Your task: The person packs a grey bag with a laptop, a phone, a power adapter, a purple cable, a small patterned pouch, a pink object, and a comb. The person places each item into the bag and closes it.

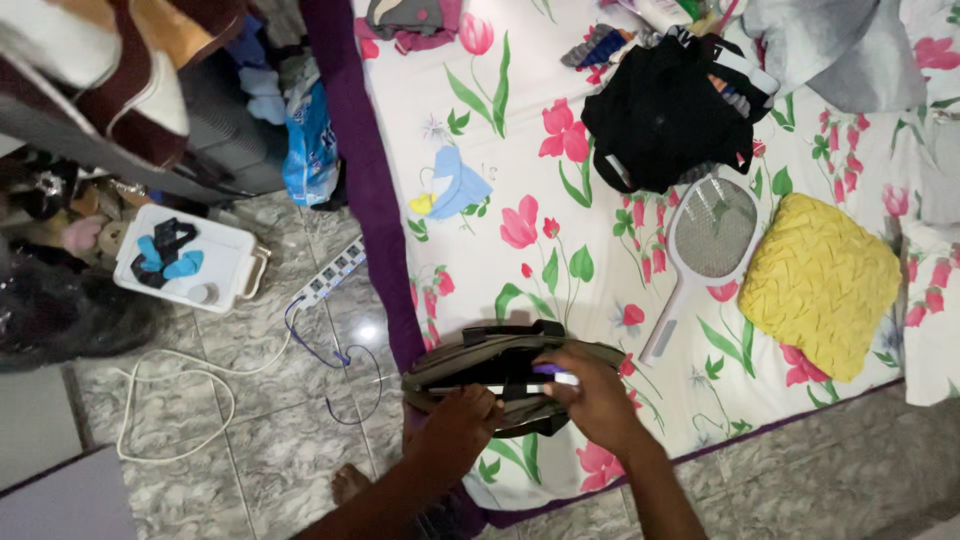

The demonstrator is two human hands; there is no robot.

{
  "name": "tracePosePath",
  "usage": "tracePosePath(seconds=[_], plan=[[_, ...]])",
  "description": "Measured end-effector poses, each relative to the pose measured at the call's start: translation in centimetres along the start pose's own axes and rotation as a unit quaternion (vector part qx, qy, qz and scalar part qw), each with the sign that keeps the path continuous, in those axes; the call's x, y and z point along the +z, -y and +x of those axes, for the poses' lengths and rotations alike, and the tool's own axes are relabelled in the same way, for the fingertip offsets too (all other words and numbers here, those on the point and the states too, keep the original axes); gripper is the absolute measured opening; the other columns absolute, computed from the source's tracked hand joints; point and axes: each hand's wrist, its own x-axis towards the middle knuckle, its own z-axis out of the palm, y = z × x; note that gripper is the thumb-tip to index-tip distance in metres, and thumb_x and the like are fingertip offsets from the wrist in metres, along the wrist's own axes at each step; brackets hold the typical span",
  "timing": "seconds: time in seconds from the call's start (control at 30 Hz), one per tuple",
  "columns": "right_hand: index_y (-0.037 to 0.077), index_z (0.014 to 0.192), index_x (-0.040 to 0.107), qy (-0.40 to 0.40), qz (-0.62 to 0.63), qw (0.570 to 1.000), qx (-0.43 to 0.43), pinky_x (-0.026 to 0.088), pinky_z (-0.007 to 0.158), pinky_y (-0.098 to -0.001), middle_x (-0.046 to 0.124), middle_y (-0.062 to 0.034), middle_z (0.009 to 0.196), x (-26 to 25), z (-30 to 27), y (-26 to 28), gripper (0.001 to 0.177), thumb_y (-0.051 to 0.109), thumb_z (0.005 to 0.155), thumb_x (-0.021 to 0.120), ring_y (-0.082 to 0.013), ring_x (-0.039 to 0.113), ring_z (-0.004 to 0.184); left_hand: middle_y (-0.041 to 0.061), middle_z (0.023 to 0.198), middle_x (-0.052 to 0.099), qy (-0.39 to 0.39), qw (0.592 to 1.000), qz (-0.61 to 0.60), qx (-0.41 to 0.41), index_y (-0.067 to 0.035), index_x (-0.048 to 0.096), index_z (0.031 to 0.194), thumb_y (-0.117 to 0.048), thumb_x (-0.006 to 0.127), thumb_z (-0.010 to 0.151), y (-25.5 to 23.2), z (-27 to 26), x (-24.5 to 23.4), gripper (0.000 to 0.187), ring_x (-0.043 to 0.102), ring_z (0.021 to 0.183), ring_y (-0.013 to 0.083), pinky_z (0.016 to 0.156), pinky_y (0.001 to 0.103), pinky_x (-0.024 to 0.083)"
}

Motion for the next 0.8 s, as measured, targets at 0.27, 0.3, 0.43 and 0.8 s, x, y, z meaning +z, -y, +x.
tracePosePath(seconds=[0.27, 0.3, 0.43, 0.8], plan=[[0.011, 0.111, 0.073, -0.118, -0.128, 0.985, 0.002, 0.054, 0.082, -0.0434, 0.073, -0.0125, 0.108, 3.8, -3.4, -1.2, 0.036, 0.017, 0.076, 0.081, -0.0339, 0.07, 0.097, 0.023, 0.15, 0.046, 0.063, 0.99, -0.016, -0.124, -0.01, 0.058, 0.141, -0.007, 0.056, 0.085, -2.3, -1.9, -3.6, 0.056, 0.052, 0.126, 0.041, 0.106, 0.051, 0.045], [0.011, 0.111, 0.074, -0.111, -0.139, 0.983, 0.035, 0.054, 0.084, -0.043, 0.074, -0.0132, 0.105, 3.7, -3.5, -1.3, 0.035, 0.018, 0.077, 0.081, -0.0337, 0.071, 0.096, 0.019, 0.152, 0.043, 0.11, 0.983, -0.002, -0.146, -0.016, 0.053, 0.145, -0.008, 0.053, 0.089, -2.5, -2.0, -4.0, 0.056, 0.051, 0.128, 0.0382, 0.105, 0.06, 0.041], [0.011, 0.108, 0.075, -0.079, -0.269, 0.953, 0.112, 0.055, 0.088, -0.0459, 0.075, -0.0156, 0.104, 4.7, -2.5, -1.6, 0.039, 0.018, 0.071, 0.084, -0.0352, 0.07, 0.102, 0.011, 0.158, 0.037, 0.195, 0.96, 0.054, -0.193, -0.035, 0.042, 0.154, -0.015, 0.044, 0.095, -3.3, -3.2, -4.4, 0.062, 0.039, 0.14, 0.0361, 0.099, 0.084, 0.026], [0.007, 0.116, 0.073, 0.05, -0.393, 0.918, 0.008, 0.057, 0.079, -0.0644, 0.066, -0.0268, 0.122, 9.8, 2.3, -10.1, 0.047, 0.016, 0.07, 0.078, -0.051, 0.063, 0.107, 0.012, 0.148, 0.048, 0.213, 0.942, 0.13, -0.226, -0.035, 0.041, 0.152, -0.02, 0.046, 0.098, -2.8, -4.2, -1.4, 0.056, 0.041, 0.135, 0.0374, 0.107, 0.075, 0.027]])
